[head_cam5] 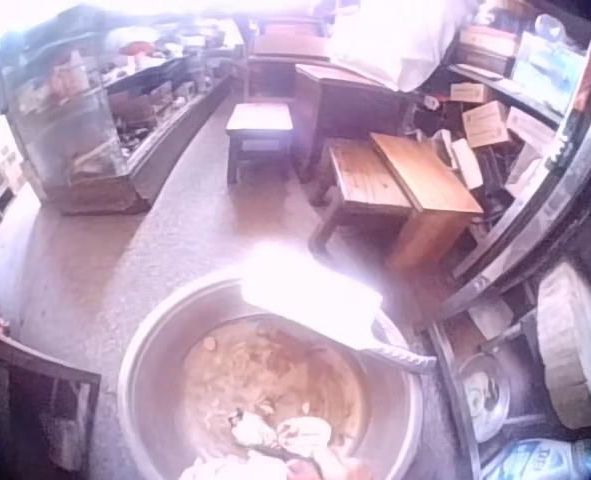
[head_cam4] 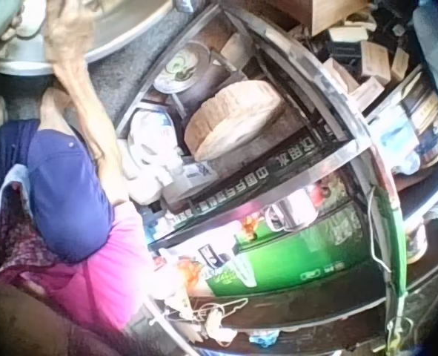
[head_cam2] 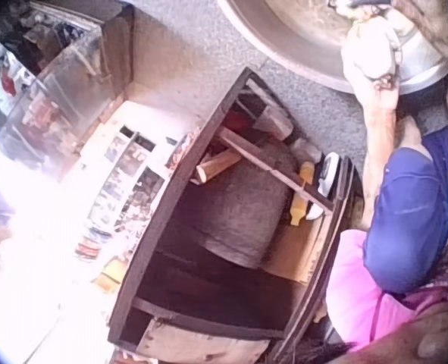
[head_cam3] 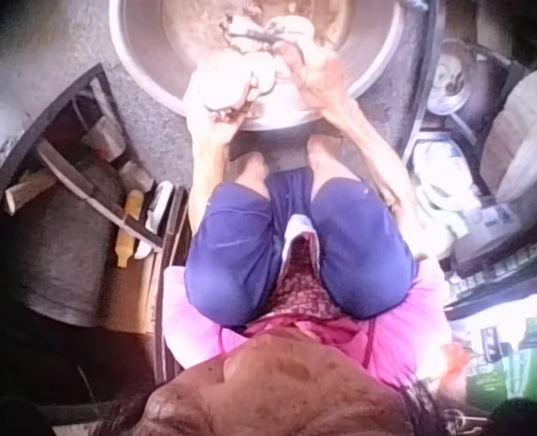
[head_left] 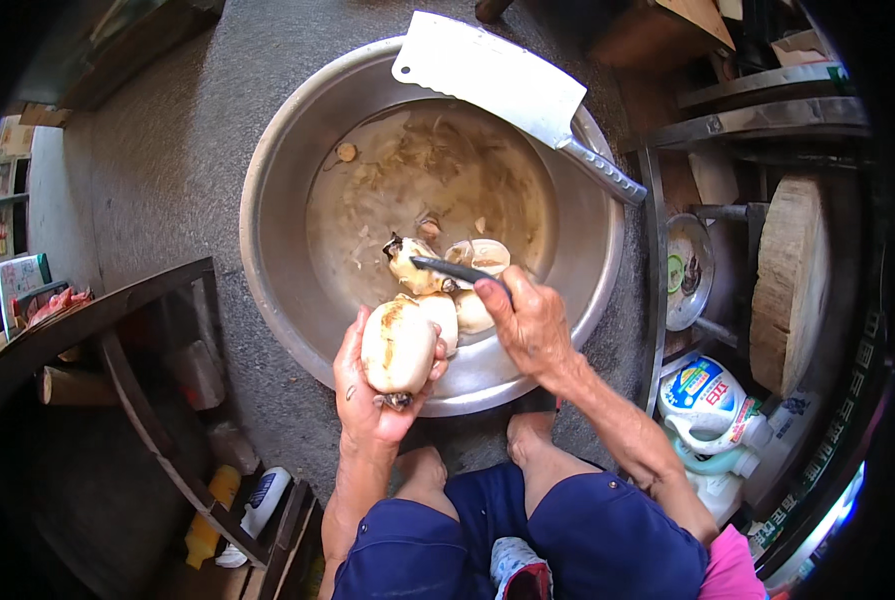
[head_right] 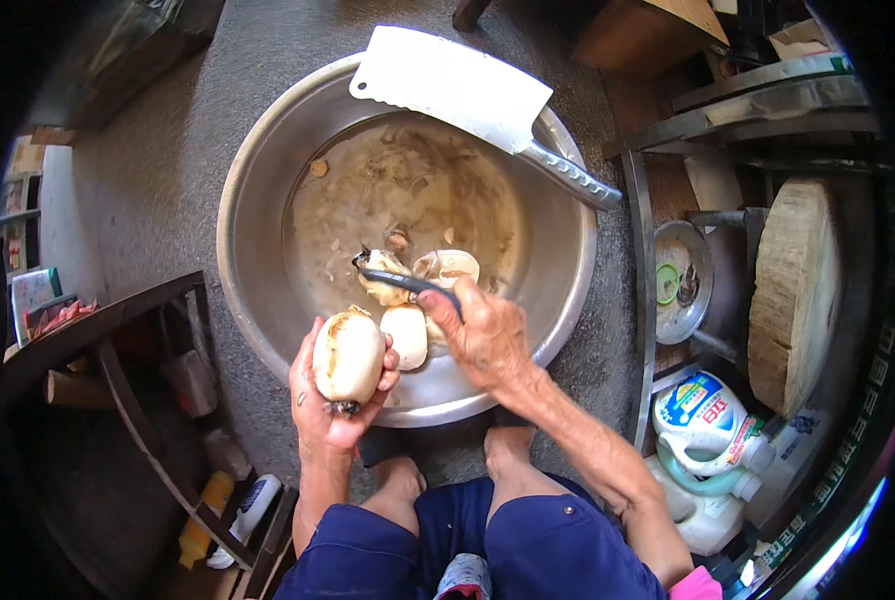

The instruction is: The person sits on the floor and peels several root vegetables over a metal basin. They use a peeler to remove the skin and a cleaver to cut off the ends, placing the peeled pieces into the basin.

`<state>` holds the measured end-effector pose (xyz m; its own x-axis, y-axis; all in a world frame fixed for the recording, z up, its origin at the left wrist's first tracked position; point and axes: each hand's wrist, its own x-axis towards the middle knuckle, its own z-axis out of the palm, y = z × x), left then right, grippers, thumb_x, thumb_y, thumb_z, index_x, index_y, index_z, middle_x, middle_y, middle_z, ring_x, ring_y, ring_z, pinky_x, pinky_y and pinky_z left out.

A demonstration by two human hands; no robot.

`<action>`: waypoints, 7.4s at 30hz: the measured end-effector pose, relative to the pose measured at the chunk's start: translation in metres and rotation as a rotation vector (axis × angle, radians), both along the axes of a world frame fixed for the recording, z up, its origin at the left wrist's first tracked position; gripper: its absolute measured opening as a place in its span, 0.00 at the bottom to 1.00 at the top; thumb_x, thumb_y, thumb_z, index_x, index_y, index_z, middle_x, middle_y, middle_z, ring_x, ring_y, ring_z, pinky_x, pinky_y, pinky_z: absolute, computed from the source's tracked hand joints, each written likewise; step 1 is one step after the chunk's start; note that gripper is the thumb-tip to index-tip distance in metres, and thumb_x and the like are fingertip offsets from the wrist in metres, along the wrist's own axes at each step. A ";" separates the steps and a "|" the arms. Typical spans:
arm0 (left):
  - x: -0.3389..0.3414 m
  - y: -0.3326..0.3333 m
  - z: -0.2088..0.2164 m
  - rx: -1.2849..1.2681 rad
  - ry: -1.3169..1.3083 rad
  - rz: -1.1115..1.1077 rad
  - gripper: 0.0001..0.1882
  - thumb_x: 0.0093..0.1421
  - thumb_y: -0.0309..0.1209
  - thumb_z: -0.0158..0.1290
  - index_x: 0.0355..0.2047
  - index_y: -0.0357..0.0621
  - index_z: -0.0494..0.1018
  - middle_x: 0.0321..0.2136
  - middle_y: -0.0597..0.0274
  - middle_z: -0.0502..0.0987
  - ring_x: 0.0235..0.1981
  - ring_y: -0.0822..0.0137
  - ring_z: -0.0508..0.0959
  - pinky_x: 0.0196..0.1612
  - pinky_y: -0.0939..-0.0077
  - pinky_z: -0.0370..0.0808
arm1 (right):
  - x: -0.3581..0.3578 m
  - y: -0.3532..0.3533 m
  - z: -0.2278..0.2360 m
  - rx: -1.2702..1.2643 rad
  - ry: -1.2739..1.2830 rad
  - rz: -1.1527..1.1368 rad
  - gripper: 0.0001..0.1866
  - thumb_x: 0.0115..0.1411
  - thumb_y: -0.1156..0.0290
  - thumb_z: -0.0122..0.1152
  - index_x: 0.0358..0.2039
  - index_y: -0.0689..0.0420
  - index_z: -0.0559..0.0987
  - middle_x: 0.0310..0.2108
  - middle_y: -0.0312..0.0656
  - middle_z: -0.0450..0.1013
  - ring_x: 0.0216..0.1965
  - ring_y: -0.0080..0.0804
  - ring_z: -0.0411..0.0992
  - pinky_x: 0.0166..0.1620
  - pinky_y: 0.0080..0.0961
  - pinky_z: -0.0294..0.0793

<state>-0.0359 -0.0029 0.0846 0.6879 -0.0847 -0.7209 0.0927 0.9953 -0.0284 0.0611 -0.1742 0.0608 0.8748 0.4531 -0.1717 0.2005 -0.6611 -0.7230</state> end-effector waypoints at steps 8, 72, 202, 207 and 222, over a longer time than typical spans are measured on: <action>-0.010 -0.002 -0.012 0.154 0.095 0.025 0.28 0.67 0.53 0.45 0.48 0.38 0.72 0.37 0.49 0.80 0.37 0.52 0.81 0.42 0.56 0.81 | -0.043 0.023 0.026 0.292 -0.172 0.254 0.22 0.57 0.52 0.66 0.26 0.59 0.71 0.20 0.47 0.70 0.20 0.47 0.72 0.22 0.37 0.70; 0.001 -0.010 0.004 0.624 -0.018 -0.055 0.22 0.71 0.47 0.35 0.47 0.40 0.66 0.38 0.47 0.78 0.37 0.55 0.81 0.41 0.64 0.80 | 0.000 0.007 0.039 0.224 0.263 0.019 0.25 0.68 0.51 0.51 0.27 0.62 0.69 0.19 0.56 0.68 0.23 0.58 0.71 0.25 0.43 0.66; -0.004 0.006 0.021 0.941 -0.279 -0.545 0.49 0.44 0.29 0.71 0.63 0.36 0.56 0.58 0.52 0.67 0.59 0.61 0.69 0.62 0.66 0.66 | 0.005 -0.004 0.051 0.528 0.665 -0.108 0.20 0.62 0.63 0.66 0.50 0.63 0.78 0.37 0.36 0.76 0.38 0.18 0.70 0.42 0.19 0.71; -0.004 -0.003 0.021 1.176 -0.277 -0.542 0.41 0.44 0.26 0.69 0.58 0.36 0.61 0.51 0.52 0.72 0.53 0.63 0.73 0.56 0.69 0.71 | 0.003 -0.005 0.044 0.554 0.556 0.036 0.20 0.58 0.67 0.69 0.49 0.62 0.78 0.41 0.42 0.76 0.44 0.24 0.72 0.47 0.22 0.72; -0.002 -0.012 0.020 1.409 0.036 -0.433 0.37 0.40 0.25 0.70 0.50 0.37 0.63 0.43 0.53 0.71 0.45 0.64 0.75 0.48 0.70 0.75 | -0.026 0.008 0.058 0.040 -0.021 0.240 0.21 0.60 0.52 0.63 0.31 0.60 0.72 0.25 0.50 0.72 0.25 0.49 0.75 0.24 0.39 0.72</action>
